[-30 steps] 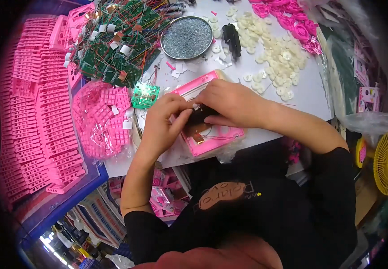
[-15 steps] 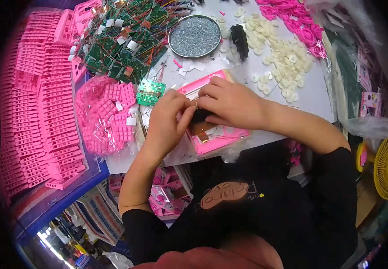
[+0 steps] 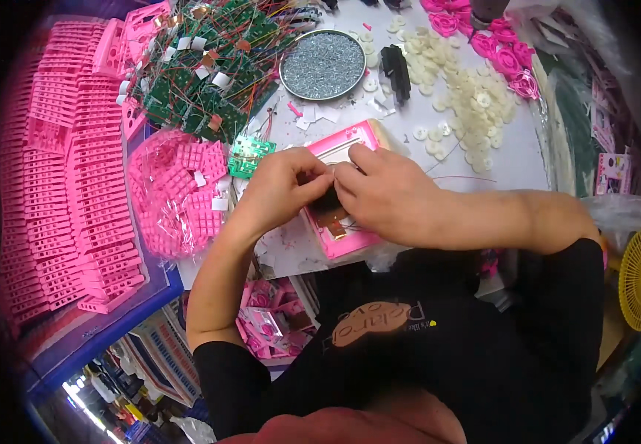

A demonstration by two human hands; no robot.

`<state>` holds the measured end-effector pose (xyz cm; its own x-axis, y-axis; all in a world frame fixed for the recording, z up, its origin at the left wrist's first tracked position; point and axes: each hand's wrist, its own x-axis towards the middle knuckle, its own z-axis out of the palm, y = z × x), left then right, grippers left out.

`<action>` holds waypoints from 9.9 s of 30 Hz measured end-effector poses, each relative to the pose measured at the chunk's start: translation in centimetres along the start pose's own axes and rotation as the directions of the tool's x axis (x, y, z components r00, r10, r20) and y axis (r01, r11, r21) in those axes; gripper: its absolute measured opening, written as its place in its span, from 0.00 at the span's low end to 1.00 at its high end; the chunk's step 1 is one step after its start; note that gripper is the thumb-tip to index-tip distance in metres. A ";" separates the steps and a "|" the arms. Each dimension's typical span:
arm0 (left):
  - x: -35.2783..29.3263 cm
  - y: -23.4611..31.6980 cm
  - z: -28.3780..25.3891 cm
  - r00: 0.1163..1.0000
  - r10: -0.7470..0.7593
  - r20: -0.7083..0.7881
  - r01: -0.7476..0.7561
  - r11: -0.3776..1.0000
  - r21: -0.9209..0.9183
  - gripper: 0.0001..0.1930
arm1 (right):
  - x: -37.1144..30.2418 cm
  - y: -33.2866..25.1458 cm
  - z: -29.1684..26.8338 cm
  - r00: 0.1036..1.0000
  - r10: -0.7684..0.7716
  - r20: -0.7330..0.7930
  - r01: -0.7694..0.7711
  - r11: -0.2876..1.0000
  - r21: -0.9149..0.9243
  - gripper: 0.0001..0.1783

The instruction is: Manually assemble parts of a pink plastic toy and glue components together.

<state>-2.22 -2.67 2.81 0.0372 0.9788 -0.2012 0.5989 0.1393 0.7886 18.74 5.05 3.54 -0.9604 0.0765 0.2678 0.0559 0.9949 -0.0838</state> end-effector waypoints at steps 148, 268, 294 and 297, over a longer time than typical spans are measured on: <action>-4.7 -1.0 8.3 0.781 0.162 -0.603 0.107 0.917 0.385 0.36 | 6.8 6.9 -1.1 0.775 0.344 0.531 -0.540 0.797 0.272 0.21; -7.2 -0.2 8.9 0.939 0.332 -0.090 -0.307 0.927 0.214 0.34 | 0.6 3.3 3.4 0.929 0.176 0.325 -0.265 0.930 0.254 0.09; -11.1 -6.2 -8.9 0.748 0.093 -0.657 0.466 0.632 0.620 0.19 | 0.6 3.2 1.5 0.920 0.180 0.348 -0.284 0.919 0.274 0.10; -11.6 -3.3 -12.7 0.706 0.020 -0.708 0.426 0.786 0.447 0.16 | 1.0 2.7 -0.7 0.933 0.204 0.298 -0.290 0.915 0.281 0.12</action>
<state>-14.78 -12.61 9.88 -0.5281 0.7997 0.2855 0.8446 0.4597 0.2745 18.13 7.84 4.23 -0.9655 0.2548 -0.0533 0.2529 0.8695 -0.4244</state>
